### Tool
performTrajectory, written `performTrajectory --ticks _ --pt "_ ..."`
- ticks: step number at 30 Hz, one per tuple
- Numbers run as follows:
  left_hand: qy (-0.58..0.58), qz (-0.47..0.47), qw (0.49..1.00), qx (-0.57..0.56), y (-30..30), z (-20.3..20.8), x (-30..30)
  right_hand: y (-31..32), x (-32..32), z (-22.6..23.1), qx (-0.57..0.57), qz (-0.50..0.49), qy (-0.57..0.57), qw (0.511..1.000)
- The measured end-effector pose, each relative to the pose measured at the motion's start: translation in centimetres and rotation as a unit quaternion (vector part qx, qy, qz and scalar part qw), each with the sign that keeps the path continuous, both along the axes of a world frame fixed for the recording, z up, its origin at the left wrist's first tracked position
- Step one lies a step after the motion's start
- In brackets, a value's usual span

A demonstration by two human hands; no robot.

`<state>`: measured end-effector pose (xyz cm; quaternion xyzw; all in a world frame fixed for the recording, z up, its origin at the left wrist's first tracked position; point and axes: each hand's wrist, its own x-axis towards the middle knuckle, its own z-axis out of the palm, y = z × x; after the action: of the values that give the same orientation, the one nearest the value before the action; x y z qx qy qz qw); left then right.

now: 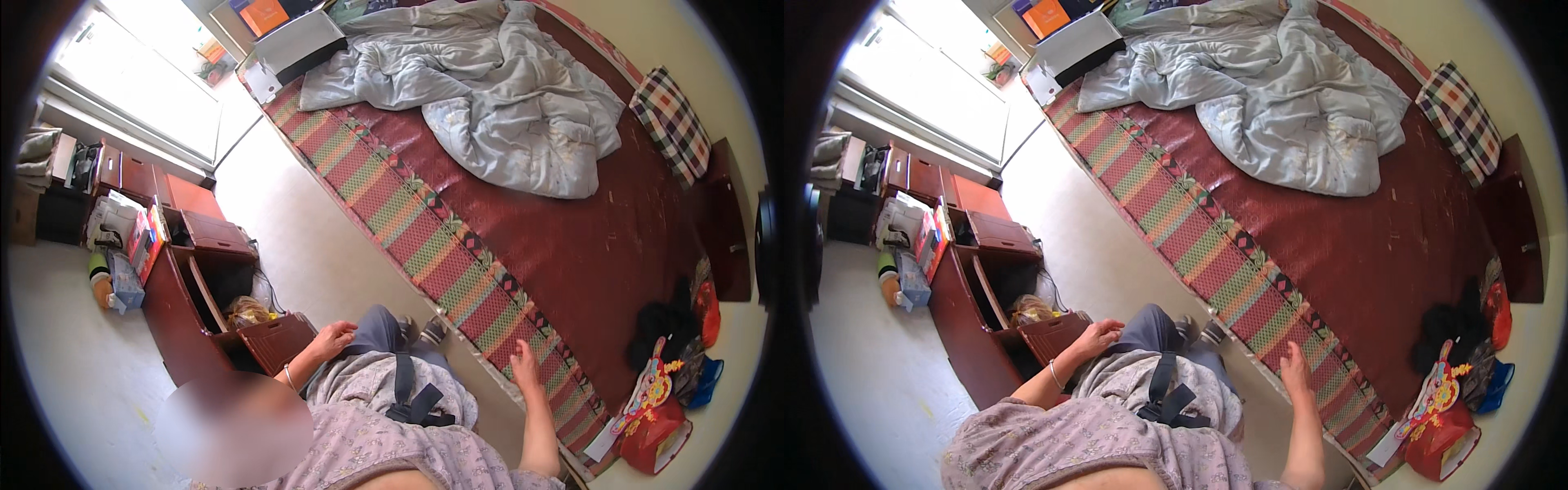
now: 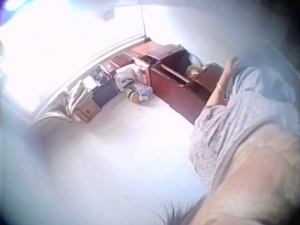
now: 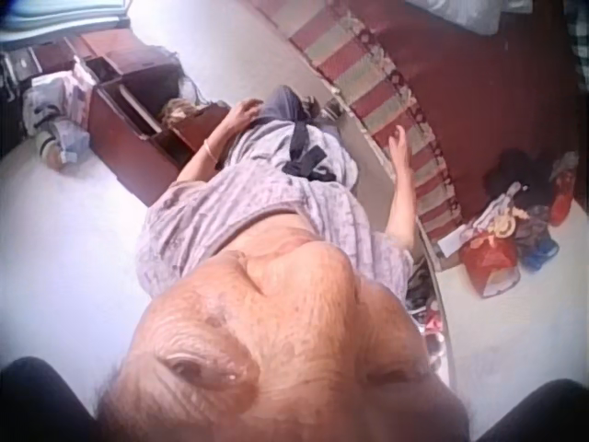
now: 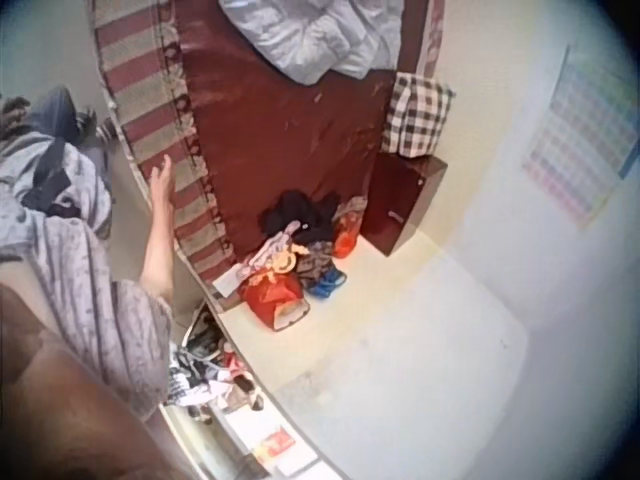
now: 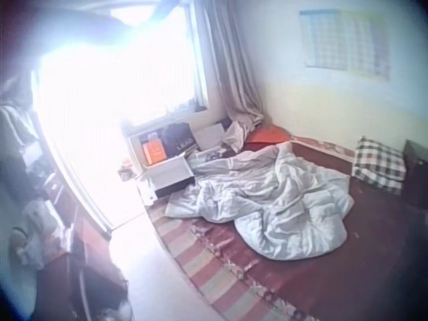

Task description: The person walks into a bedroom and begins assembling a white cardboard box on the bed. They unfold the flat-packed box, fold the side flaps, and insert the bottom tabs to form the base of the box.

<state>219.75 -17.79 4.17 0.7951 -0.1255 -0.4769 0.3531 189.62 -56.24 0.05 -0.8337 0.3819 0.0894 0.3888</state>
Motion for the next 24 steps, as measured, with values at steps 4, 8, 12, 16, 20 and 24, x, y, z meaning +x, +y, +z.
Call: performTrajectory --ticks 4,8,12,16,20,24 --pt "0.006 -0.003 1.000 -0.005 0.6 -1.8 4.9 -2.7 10.7 -1.1 -0.066 0.080 -0.025 0.994" --pt "0.027 0.023 0.998 -0.044 -1.1 -4.2 14.7 -4.8 23.3 -0.8 -0.096 0.077 -0.048 0.991" --pt "-0.104 -0.127 0.986 -0.034 -4.5 -5.6 27.4 -5.2 33.7 -3.4 -0.109 0.062 -0.036 0.991" --pt "-0.084 -0.015 0.994 -0.074 -3.2 -4.5 38.5 -1.6 40.5 -4.2 -0.026 0.076 -0.001 0.997" --pt "-0.103 0.113 0.988 -0.031 1.6 -1.2 45.9 2.7 45.9 -2.2 0.040 0.108 -0.029 0.993" --pt "-0.080 0.222 0.970 -0.054 4.3 1.9 48.4 4.4 49.5 -0.8 0.084 0.133 0.023 0.987"
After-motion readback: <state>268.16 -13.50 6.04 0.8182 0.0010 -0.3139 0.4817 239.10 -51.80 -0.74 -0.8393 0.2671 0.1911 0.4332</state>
